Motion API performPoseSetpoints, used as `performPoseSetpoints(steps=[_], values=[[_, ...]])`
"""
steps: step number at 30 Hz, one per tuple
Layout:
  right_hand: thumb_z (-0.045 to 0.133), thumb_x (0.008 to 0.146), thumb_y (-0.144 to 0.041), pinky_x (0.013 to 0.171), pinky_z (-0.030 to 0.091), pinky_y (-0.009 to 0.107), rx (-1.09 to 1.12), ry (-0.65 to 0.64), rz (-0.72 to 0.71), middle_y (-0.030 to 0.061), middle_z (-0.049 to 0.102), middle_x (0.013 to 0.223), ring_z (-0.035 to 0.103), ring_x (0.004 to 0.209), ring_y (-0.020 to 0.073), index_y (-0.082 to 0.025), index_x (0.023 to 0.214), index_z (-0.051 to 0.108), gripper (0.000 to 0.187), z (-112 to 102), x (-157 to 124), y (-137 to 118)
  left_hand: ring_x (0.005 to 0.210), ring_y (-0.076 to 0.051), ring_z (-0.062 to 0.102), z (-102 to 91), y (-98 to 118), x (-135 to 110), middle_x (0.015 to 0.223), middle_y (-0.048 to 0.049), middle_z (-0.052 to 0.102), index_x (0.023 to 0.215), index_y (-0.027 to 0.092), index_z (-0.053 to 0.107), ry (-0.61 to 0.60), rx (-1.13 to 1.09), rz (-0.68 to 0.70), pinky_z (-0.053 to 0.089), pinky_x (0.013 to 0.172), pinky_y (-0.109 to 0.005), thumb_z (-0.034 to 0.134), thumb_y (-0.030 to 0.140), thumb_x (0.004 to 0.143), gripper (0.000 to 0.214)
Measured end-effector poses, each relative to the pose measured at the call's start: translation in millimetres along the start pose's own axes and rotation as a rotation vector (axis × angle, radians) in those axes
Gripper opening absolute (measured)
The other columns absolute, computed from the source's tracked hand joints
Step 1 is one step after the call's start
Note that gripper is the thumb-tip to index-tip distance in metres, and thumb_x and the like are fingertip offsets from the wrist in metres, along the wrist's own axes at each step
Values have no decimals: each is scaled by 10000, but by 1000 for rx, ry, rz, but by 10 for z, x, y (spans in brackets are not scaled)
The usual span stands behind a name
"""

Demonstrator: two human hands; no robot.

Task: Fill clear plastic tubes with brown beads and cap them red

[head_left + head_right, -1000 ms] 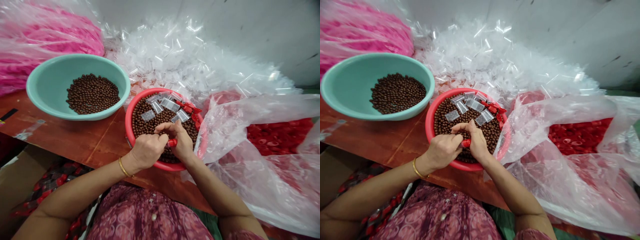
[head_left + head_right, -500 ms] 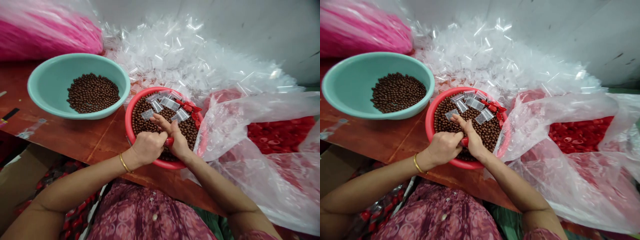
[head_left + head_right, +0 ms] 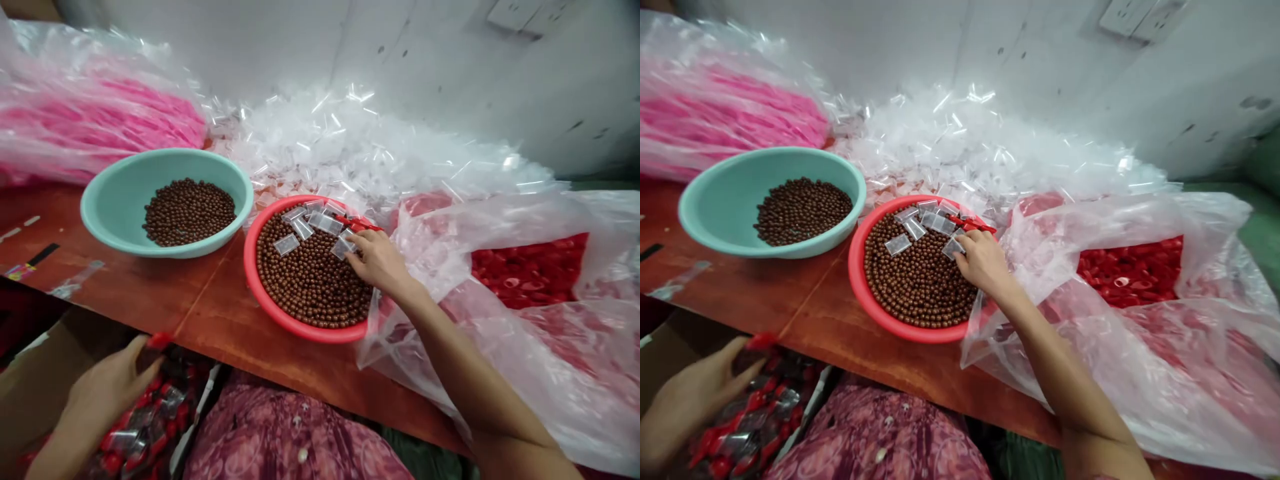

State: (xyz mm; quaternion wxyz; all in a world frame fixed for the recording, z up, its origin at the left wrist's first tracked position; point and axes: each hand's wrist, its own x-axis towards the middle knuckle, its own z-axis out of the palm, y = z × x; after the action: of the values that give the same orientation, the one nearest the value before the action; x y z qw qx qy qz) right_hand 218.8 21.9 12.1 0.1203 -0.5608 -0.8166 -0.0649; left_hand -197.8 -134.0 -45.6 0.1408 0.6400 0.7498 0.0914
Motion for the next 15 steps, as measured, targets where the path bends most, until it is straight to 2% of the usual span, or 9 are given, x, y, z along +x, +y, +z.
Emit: performPoseSetpoints(steps=[2, 4, 6, 8, 10, 13, 15], values=[[528, 840, -360, 824, 404, 391, -131, -34, -20, 162, 596, 1123, 510, 996, 288, -132, 1146, 598, 388, 12, 25, -80, 622, -223, 686, 11, -243, -43, 647, 36, 704, 731, 287, 612, -78, 83, 25, 494, 517, -287, 460, 341, 768, 165], [533, 836, -427, 791, 395, 393, -205, -51, 14, 175, 551, 1169, 479, 1016, 306, -134, 1206, 548, 471, 29, 58, -191, 793, -246, 697, -29, -194, -4, 835, -22, 735, 817, 259, 626, -29, 94, 84, 536, 674, -336, 450, 338, 786, 196], [522, 845, -427, 771, 398, 393, -222, -63, 81, 188, 535, 1177, 475, 1014, 311, -126, 1194, 542, 461, 60, 86, -265, 832, -239, 682, -130, 114, 108, 897, -50, 724, 899, 222, 623, 103, 49, 197, 530, 737, -338, 462, 375, 823, 234], [497, 866, -348, 773, 410, 395, -186, -68, 116, 190, 549, 1163, 488, 1003, 304, -116, 1130, 576, 360, 111, 95, -276, 787, -204, 663, -259, 574, 274, 853, -47, 706, 897, 196, 619, 271, -15, 378, 514, 736, -308, 478, 385, 854, 240], [464, 876, -259, 802, 424, 401, -92, -42, 82, 180, 575, 1149, 507, 1004, 291, -116, 1078, 604, 284, 171, 74, -244, 759, -181, 635, -364, 1059, 482, 810, -37, 686, 883, 190, 630, 329, 3, 586, 494, 726, -292, 467, 319, 882, 208], [478, 873, -270, 879, 440, 393, 145, 12, -56, 164, 601, 1152, 544, 1037, 260, -118, 1080, 618, 292, 230, -14, -207, 774, -193, 600, -408, 1642, 858, 821, -62, 663, 966, 166, 638, 294, 190, 768, 475, 705, -308, 405, 178, 900, 243], [487, 878, -338, 896, 448, 373, 275, -32, -180, 144, 631, 1128, 574, 1032, 238, -135, 1072, 633, 317, 225, -83, -224, 810, -209, 586, -371, 1891, 1128, 854, -83, 652, 995, 158, 637, 197, 337, 880, 464, 705, -319, 389, 135, 897, 267]])
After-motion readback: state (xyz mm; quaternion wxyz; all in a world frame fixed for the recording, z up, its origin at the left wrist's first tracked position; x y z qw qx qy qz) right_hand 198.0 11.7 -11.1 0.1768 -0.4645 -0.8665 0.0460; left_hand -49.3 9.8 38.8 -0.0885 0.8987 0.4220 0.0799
